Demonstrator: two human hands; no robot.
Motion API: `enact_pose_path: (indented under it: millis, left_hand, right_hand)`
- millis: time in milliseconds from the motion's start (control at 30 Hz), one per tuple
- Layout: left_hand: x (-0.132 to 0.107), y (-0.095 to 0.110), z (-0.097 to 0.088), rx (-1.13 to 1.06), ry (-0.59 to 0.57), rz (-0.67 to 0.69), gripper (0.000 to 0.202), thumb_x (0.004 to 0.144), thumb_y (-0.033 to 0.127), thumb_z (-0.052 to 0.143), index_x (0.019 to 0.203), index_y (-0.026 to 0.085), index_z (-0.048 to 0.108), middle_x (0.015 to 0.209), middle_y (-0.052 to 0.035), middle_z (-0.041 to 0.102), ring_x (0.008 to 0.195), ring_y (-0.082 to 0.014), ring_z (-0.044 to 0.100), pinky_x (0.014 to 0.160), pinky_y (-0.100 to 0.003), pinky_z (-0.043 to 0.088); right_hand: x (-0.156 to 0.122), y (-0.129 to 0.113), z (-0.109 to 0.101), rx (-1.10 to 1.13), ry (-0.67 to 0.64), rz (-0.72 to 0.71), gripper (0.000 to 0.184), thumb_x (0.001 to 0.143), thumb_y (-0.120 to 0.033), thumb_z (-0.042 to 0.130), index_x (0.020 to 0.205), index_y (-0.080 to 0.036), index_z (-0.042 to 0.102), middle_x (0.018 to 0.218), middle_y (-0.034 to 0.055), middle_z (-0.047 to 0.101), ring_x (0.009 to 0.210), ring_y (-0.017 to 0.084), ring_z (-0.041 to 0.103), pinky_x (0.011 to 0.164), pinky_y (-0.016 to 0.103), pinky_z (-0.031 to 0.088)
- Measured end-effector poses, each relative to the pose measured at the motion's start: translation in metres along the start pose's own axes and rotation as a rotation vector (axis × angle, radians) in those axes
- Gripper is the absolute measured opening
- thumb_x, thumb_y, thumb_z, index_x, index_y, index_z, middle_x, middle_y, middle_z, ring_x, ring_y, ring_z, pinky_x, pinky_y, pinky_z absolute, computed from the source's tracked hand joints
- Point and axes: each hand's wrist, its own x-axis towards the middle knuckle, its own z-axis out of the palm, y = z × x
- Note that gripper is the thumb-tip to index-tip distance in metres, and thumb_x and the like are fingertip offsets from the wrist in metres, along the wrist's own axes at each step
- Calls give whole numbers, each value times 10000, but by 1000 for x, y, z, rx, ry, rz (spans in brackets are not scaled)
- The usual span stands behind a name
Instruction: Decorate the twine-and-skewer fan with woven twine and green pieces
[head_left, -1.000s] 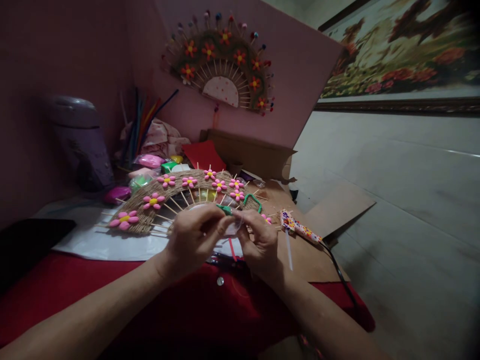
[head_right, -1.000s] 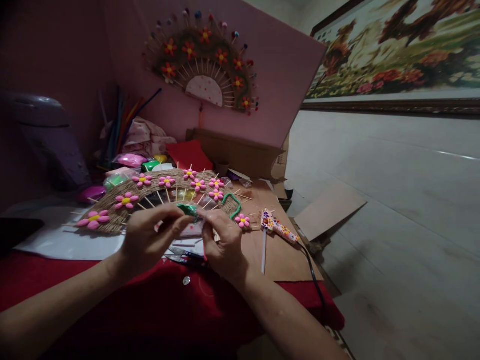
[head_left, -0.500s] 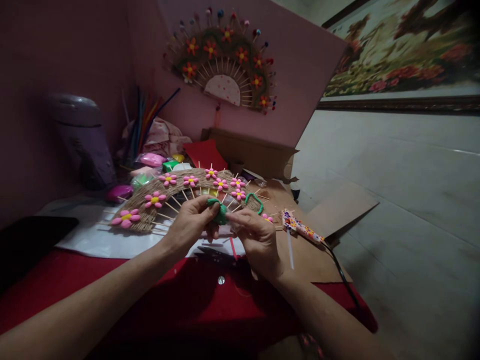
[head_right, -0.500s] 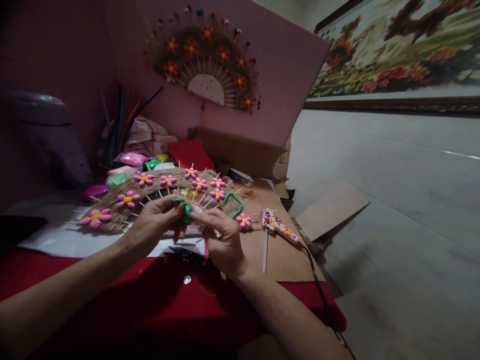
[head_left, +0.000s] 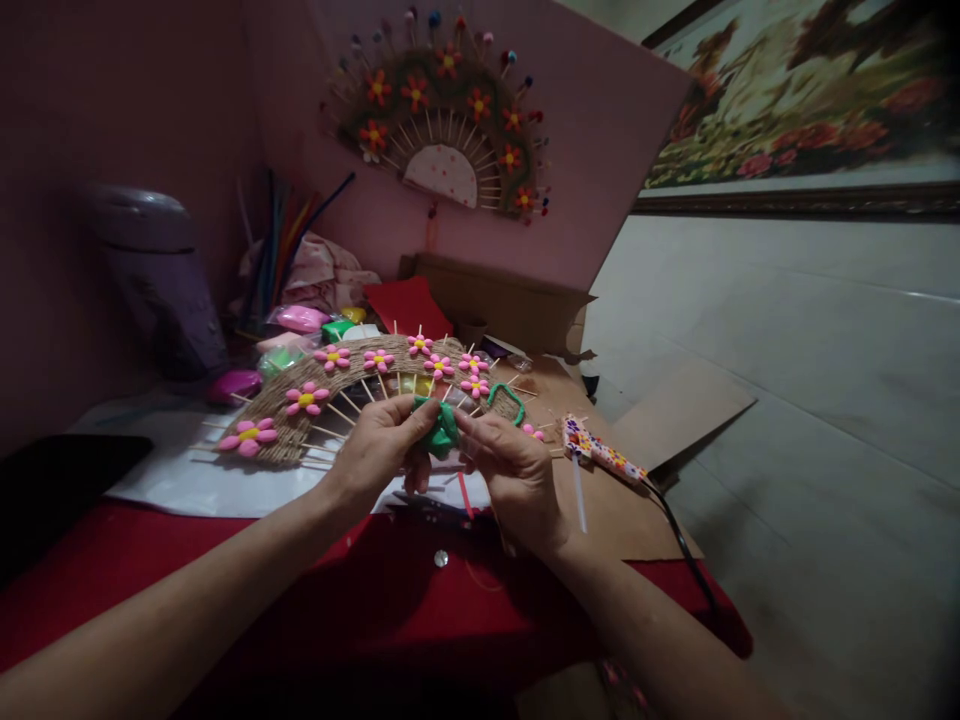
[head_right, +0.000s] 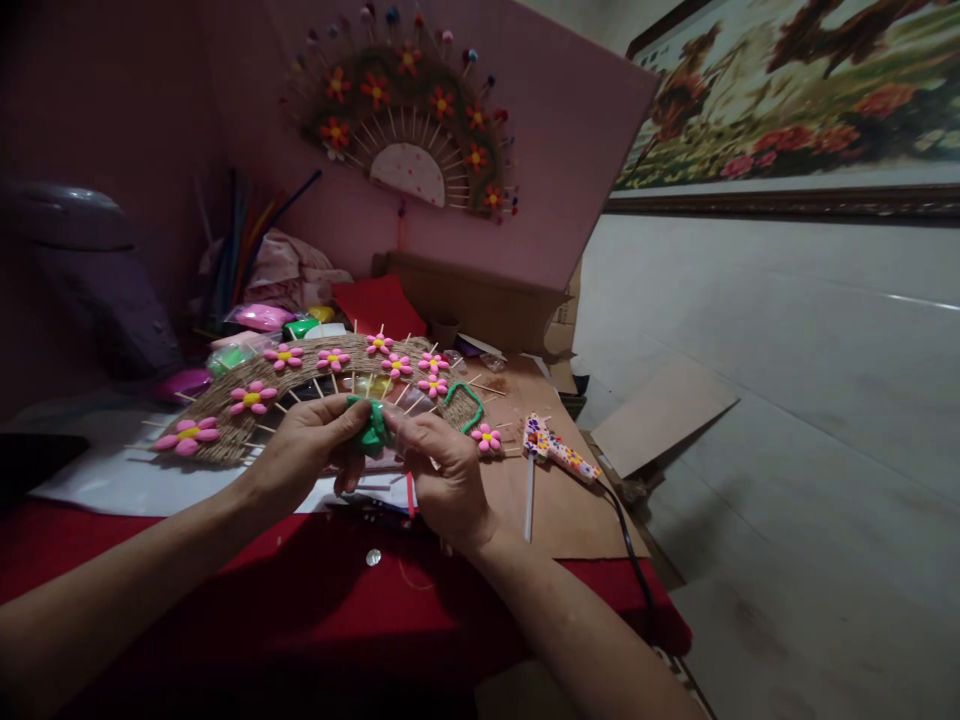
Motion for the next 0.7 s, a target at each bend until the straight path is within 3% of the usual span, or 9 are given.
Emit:
enact_pose_path:
  millis: [267, 467, 700]
  left_hand:
    - [0, 2, 2, 61, 42, 89, 309, 809, 428, 596, 690, 146, 550, 503, 36, 533, 354, -75, 479, 336, -189, 382]
    - [-1, 4, 5, 79, 60, 142, 296, 787, 424, 613, 696, 148, 555, 506, 26, 549, 359, -86, 484, 327, -201, 389]
    - [-2, 7, 4, 74, 34, 103, 270, 748, 408, 636, 727, 150, 560, 502, 34, 540, 340, -86, 480, 310, -204, 404]
  right_hand:
    - [1, 0, 4, 102, 42, 162, 236, 825, -188, 597, 1023, -257, 704, 895, 19, 703, 736, 133, 631, 642, 273, 550]
    - [0, 4, 4, 135, 62, 180, 284, 814, -197, 607, 1072, -275, 697, 910, 24, 711, 735, 142, 627, 618, 285, 549]
    - [1, 5, 2, 226, -13, 232, 263, 815, -207, 612, 1054, -270, 701, 695, -11, 659, 503, 77, 490, 447, 216, 450]
